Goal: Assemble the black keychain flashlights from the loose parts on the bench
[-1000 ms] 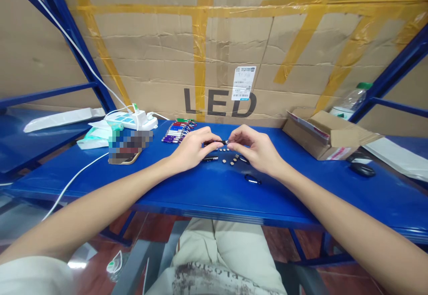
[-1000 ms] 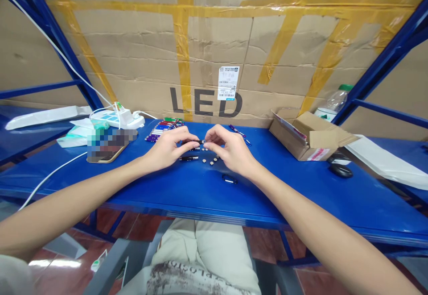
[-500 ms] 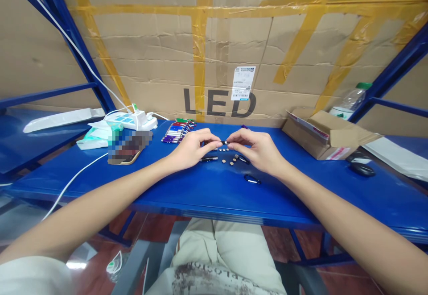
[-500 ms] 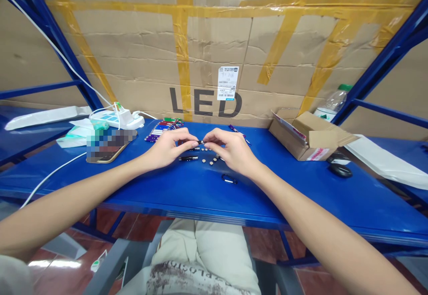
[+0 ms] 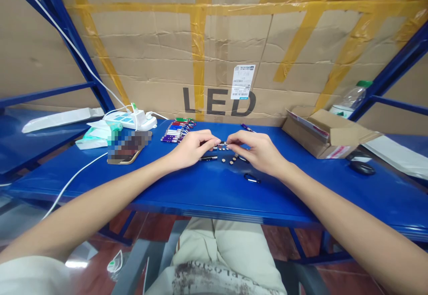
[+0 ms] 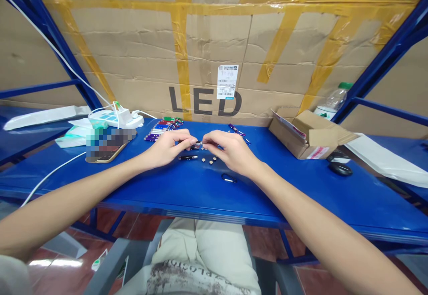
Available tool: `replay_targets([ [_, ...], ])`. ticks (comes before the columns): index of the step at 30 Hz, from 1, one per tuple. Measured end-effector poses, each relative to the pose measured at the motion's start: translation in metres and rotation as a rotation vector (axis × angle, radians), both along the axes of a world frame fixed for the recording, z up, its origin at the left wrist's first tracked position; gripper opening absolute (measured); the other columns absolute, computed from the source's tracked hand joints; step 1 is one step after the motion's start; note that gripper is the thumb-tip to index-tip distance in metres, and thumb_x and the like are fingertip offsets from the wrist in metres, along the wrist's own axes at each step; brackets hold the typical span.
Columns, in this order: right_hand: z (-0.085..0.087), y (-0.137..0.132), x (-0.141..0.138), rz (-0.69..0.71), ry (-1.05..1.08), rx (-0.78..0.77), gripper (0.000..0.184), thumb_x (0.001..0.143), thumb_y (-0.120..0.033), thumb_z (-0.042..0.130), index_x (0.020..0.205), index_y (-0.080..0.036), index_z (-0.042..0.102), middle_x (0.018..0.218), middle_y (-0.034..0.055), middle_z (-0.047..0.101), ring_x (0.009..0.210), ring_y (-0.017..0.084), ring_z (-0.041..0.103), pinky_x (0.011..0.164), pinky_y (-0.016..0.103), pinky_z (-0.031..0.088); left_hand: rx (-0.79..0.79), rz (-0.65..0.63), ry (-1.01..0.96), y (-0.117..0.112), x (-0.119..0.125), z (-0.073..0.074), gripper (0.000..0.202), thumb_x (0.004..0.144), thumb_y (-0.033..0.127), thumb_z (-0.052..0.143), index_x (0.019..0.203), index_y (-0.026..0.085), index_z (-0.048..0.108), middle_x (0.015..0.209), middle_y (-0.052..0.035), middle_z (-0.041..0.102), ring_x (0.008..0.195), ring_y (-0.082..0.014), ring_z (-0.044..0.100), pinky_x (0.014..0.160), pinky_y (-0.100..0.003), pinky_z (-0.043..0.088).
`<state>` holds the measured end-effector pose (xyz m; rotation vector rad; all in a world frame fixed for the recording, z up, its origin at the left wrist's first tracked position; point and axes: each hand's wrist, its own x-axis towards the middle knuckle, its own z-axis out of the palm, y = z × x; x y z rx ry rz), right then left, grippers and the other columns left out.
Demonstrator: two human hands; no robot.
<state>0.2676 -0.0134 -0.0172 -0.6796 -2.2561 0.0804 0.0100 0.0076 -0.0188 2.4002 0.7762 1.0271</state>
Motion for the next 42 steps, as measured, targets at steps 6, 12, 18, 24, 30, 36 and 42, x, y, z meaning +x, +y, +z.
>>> replay_targets([
  [6,-0.002,-0.001,0.001,0.022,-0.025,0.027,0.009,0.107,-0.023,0.061,0.107,-0.022,0.070,0.097,0.0044,0.078,0.085,0.018,0.072,0.081,0.029,0.055,-0.023,-0.005,0.013,0.000,0.001,0.001,0.046,0.109,0.049,0.055,0.084,0.016,0.076,0.080,-0.0032,0.065,0.081,-0.0186,0.063,0.080,-0.031,0.048],
  [12,-0.006,0.000,0.000,0.026,-0.062,0.084,0.008,0.106,-0.021,0.062,0.107,-0.022,0.070,0.093,0.0038,0.076,0.082,0.018,0.070,0.078,0.029,0.054,-0.060,-0.009,0.027,0.000,0.001,-0.003,0.038,0.107,0.043,0.060,0.091,0.015,0.081,0.082,-0.0028,0.067,0.079,-0.0167,0.062,0.079,-0.029,0.048],
  [18,-0.007,-0.001,-0.001,0.016,-0.046,0.083,0.008,0.105,-0.021,0.062,0.105,-0.021,0.070,0.091,0.0040,0.075,0.080,0.017,0.069,0.076,0.028,0.054,-0.050,-0.017,0.036,0.000,0.000,-0.004,0.031,0.106,0.037,0.063,0.099,0.016,0.085,0.085,-0.0031,0.069,0.079,-0.0163,0.064,0.076,-0.028,0.048],
  [24,-0.006,-0.002,-0.005,0.017,0.022,-0.036,0.007,0.101,-0.021,0.065,0.098,-0.021,0.071,0.090,0.0033,0.077,0.077,0.017,0.070,0.074,0.028,0.055,0.118,-0.019,0.094,0.000,-0.002,-0.005,0.028,0.109,0.034,0.062,0.105,0.018,0.084,0.083,-0.0024,0.067,0.079,-0.0164,0.063,0.075,-0.028,0.046],
  [30,-0.005,-0.003,-0.006,0.026,0.054,-0.121,0.007,0.099,-0.021,0.066,0.095,-0.020,0.072,0.088,0.0024,0.076,0.076,0.016,0.069,0.075,0.028,0.054,0.254,-0.013,0.152,-0.002,-0.004,-0.003,0.030,0.112,0.037,0.059,0.110,0.018,0.083,0.089,-0.0043,0.068,0.083,-0.0177,0.065,0.078,-0.029,0.048],
  [36,-0.002,-0.006,-0.007,0.035,0.119,-0.246,0.005,0.095,-0.022,0.069,0.093,-0.020,0.073,0.083,0.0005,0.075,0.073,0.016,0.069,0.073,0.027,0.055,0.376,-0.027,0.163,-0.006,-0.005,0.000,0.036,0.114,0.038,0.053,0.111,0.016,0.081,0.092,-0.0066,0.068,0.084,-0.0184,0.065,0.079,-0.030,0.050],
  [42,0.000,-0.008,-0.009,0.053,0.189,-0.356,0.008,0.094,-0.026,0.072,0.091,-0.019,0.073,0.078,-0.0003,0.074,0.070,0.015,0.069,0.071,0.027,0.056,0.444,-0.037,0.160,-0.008,-0.006,0.000,0.036,0.115,0.037,0.050,0.111,0.015,0.079,0.092,-0.0075,0.067,0.083,-0.0185,0.064,0.079,-0.030,0.051],
])
